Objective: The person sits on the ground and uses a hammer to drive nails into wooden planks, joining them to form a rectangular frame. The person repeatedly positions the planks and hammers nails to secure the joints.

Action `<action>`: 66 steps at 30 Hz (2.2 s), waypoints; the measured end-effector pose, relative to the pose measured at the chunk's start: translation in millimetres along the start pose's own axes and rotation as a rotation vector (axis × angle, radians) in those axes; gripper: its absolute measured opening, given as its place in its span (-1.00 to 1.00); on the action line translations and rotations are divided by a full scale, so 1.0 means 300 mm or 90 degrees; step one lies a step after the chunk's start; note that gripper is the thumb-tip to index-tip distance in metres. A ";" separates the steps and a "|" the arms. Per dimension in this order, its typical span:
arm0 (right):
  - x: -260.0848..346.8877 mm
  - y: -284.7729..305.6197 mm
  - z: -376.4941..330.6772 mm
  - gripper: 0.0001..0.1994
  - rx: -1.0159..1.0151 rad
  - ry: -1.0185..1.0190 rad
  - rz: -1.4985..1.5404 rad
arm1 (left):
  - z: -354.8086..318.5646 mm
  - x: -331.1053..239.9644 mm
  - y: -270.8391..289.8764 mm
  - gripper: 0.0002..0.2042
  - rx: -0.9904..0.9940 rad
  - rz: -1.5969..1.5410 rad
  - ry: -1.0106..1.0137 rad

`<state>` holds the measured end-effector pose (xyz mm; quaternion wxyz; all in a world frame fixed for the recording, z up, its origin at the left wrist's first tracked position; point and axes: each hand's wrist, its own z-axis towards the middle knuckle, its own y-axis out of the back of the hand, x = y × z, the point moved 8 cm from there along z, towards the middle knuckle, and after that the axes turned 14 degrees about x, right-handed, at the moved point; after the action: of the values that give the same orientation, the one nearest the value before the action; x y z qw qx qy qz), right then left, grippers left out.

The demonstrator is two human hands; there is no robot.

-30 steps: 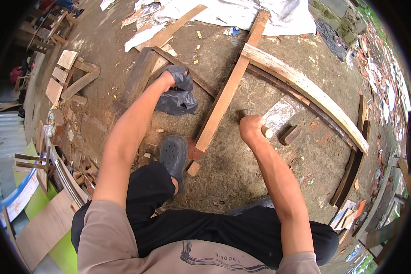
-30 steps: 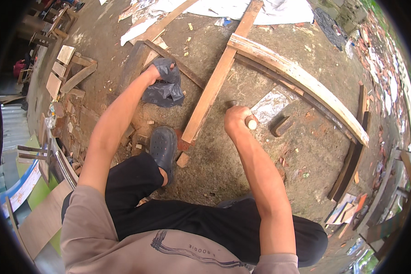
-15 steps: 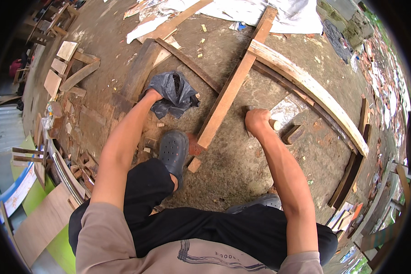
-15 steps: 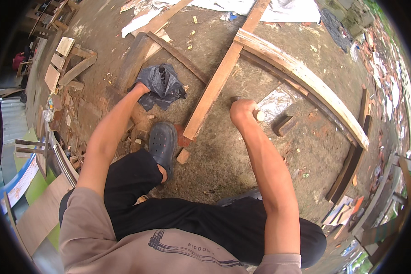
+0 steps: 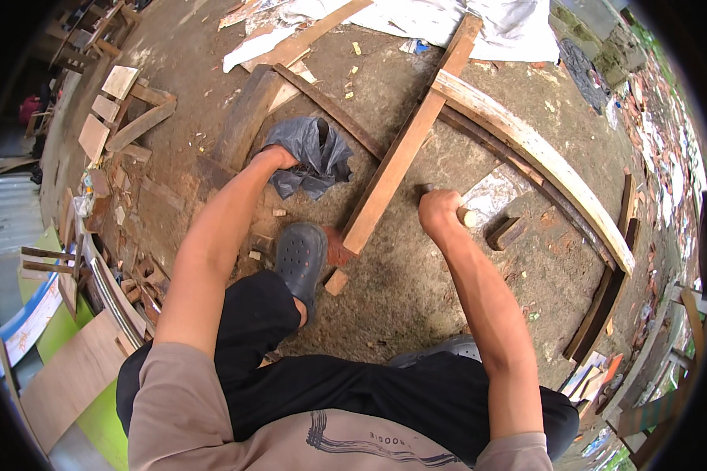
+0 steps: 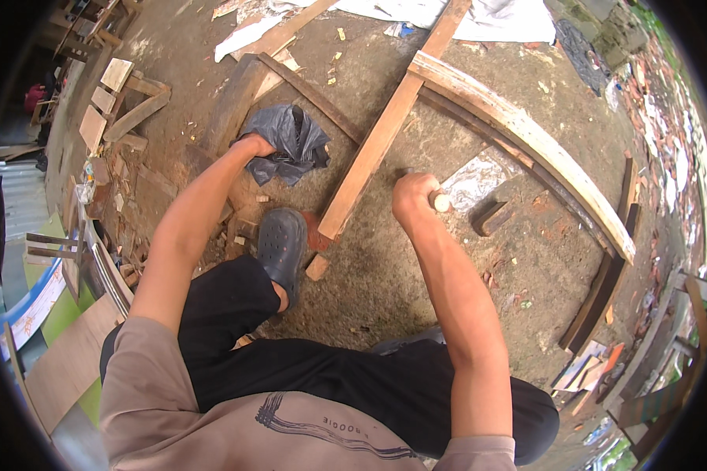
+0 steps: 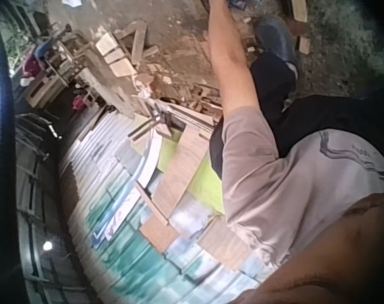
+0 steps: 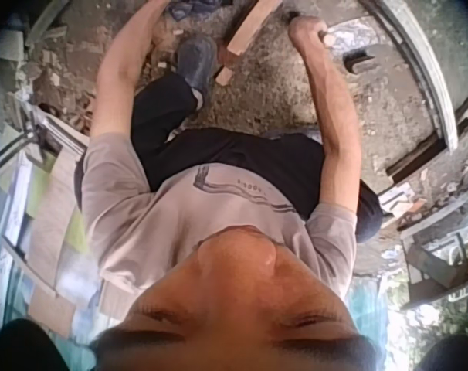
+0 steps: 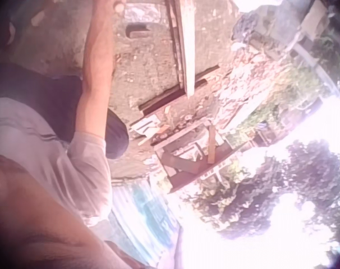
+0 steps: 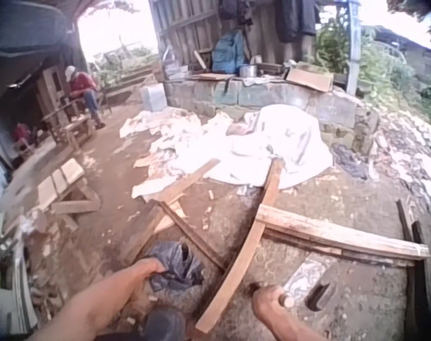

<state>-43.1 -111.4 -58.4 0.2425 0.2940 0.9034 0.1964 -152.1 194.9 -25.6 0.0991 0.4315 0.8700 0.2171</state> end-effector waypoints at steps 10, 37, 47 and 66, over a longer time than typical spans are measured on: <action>0.005 -0.015 -0.017 -0.78 -0.017 0.009 -0.016 | 0.141 0.106 -0.059 -0.32 -0.036 -0.100 0.091; 0.027 -0.021 0.008 -0.75 -0.019 0.050 -0.015 | 0.009 -0.152 0.128 -0.48 -0.083 0.312 -0.230; 0.011 0.283 -0.200 -0.82 -0.241 0.162 0.244 | -0.142 -0.143 -0.120 -0.65 0.039 0.336 -0.145; 0.435 0.653 0.100 -0.62 -0.260 0.566 0.587 | -0.146 0.031 -0.077 -0.85 -0.225 0.214 -0.331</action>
<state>-33.8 123.7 -27.1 -0.2103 0.4890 0.6441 0.5493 -189.8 177.3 2.6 0.3534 0.5855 0.6814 0.2607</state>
